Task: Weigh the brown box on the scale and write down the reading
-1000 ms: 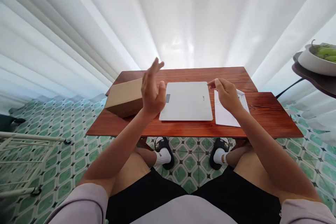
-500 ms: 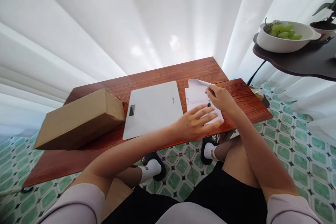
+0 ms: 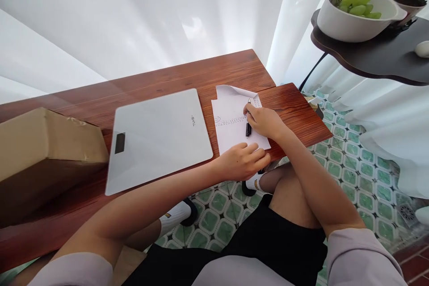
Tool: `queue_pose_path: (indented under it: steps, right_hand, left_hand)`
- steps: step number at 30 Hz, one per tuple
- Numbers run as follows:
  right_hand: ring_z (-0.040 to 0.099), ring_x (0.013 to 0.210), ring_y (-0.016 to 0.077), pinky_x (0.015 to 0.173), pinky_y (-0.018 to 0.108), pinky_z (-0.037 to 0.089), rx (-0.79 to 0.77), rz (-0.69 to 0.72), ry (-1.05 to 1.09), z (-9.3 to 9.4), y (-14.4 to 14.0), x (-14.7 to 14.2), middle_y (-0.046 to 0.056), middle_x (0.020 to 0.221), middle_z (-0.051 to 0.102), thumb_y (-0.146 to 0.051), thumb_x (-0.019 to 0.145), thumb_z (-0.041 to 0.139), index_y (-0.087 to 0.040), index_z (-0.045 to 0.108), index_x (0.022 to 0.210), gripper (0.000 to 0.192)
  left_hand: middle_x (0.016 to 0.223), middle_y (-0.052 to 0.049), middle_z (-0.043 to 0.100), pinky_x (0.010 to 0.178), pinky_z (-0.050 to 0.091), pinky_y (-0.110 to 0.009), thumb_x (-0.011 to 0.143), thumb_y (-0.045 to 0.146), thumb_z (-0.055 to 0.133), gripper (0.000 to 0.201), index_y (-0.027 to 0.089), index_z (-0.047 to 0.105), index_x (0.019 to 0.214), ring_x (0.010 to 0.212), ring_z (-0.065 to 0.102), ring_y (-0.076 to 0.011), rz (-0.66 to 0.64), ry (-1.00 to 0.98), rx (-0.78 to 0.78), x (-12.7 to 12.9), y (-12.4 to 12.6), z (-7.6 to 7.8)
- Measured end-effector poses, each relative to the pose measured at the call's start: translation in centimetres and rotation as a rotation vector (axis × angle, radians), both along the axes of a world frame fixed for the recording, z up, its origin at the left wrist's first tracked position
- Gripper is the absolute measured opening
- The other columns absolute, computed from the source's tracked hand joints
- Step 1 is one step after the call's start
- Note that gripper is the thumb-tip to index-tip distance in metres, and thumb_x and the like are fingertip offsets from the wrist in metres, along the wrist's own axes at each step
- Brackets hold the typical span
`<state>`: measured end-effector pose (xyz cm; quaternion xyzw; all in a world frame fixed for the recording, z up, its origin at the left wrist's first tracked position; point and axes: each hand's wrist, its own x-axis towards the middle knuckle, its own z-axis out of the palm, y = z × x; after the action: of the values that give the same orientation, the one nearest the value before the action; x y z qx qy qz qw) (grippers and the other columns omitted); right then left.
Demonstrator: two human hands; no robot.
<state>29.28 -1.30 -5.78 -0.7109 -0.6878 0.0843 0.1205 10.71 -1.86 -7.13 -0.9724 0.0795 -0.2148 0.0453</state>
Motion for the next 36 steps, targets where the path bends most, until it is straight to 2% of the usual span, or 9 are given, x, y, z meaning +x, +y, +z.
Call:
queue_pose_path:
  steps: [4,9,14,19,23,27,31,34,36]
  right_hand:
    - [0.056,0.059,0.0249,0.056,0.033,0.027,0.005,0.010,-0.006,0.0,0.0,-0.2,0.005,0.075,0.067,-0.019,0.098,0.041,-0.022,0.061,0.104,0.021]
    - [0.056,0.060,0.0234,0.061,0.033,0.035,0.074,0.010,0.136,0.5,0.1,-0.1,0.003,0.071,0.065,-0.018,0.093,0.040,-0.022,0.065,0.094,0.025]
    - [0.063,0.074,0.0241,0.072,0.035,0.045,0.222,0.026,0.214,0.8,-0.1,0.0,0.004,0.083,0.069,-0.015,0.092,0.039,-0.021,0.067,0.104,0.031]
    - [0.064,0.094,0.0273,0.085,0.040,0.051,0.362,0.104,0.200,0.5,-0.1,0.6,0.006,0.100,0.070,-0.008,0.088,0.043,-0.022,0.064,0.120,0.041]
    - [0.062,0.099,0.0285,0.090,0.043,0.050,0.444,0.119,0.162,0.4,0.1,1.1,0.007,0.101,0.067,-0.011,0.091,0.050,-0.026,0.063,0.117,0.033]
    - [0.059,0.083,0.0255,0.083,0.042,0.048,0.544,0.072,0.220,0.6,0.2,1.0,0.004,0.085,0.059,-0.029,0.099,0.058,-0.026,0.058,0.095,0.006]
    - [0.053,0.069,0.0222,0.072,0.040,0.047,0.595,-0.054,0.337,0.6,0.1,0.8,0.003,0.073,0.050,-0.055,0.103,0.050,-0.026,0.050,0.081,0.037]
    - [0.054,0.063,0.0198,0.061,0.036,0.047,0.488,-0.141,0.628,0.9,0.0,0.7,0.001,0.072,0.054,-0.059,0.104,0.042,-0.027,0.057,0.100,0.036]
    - [0.060,0.066,0.0189,0.055,0.033,0.048,0.386,-0.124,0.882,1.0,0.0,0.8,0.003,0.082,0.063,-0.057,0.102,0.046,-0.027,0.057,0.117,0.035]
  left_hand:
    - [0.085,-0.007,0.056,0.057,0.025,-0.034,0.099,0.013,0.041,0.019,0.013,0.059,0.097,0.076,0.049,-0.0199,0.008,0.042,-0.069,0.1,0.0,-0.1]
    - [0.083,-0.007,0.055,0.057,0.023,-0.034,0.099,0.010,0.041,0.020,0.012,0.060,0.095,0.073,0.048,-0.0194,0.000,0.020,-0.039,0.2,-0.1,-0.1]
    - [0.080,-0.006,0.053,0.057,0.024,-0.034,0.096,0.008,0.043,0.017,0.013,0.057,0.088,0.071,0.048,-0.0192,0.008,-0.072,-0.046,0.3,-0.2,-0.2]
    - [0.083,-0.006,0.054,0.058,0.025,-0.034,0.096,0.009,0.044,0.016,0.013,0.058,0.090,0.074,0.049,-0.0208,0.006,-0.022,-0.066,0.4,-0.1,-0.4]
    - [0.086,-0.008,0.056,0.059,0.026,-0.035,0.096,0.010,0.045,0.016,0.012,0.060,0.094,0.076,0.050,-0.0214,0.017,-0.004,-0.068,0.4,-0.1,-0.4]
    - [0.085,-0.008,0.056,0.058,0.028,-0.035,0.096,0.011,0.044,0.017,0.013,0.060,0.091,0.076,0.049,-0.0208,0.027,-0.012,-0.052,0.4,-0.1,-0.3]
    - [0.084,-0.007,0.055,0.059,0.028,-0.034,0.097,0.012,0.043,0.017,0.014,0.058,0.089,0.076,0.049,-0.0207,0.026,-0.027,-0.043,0.3,-0.1,-0.3]
    - [0.083,-0.007,0.054,0.058,0.026,-0.034,0.095,0.010,0.044,0.015,0.014,0.058,0.089,0.074,0.049,-0.0211,0.020,-0.020,-0.045,0.3,-0.1,-0.3]
    - [0.083,-0.007,0.054,0.058,0.026,-0.034,0.095,0.010,0.045,0.015,0.013,0.058,0.089,0.074,0.049,-0.0214,0.017,-0.021,-0.047,0.3,0.0,-0.3]
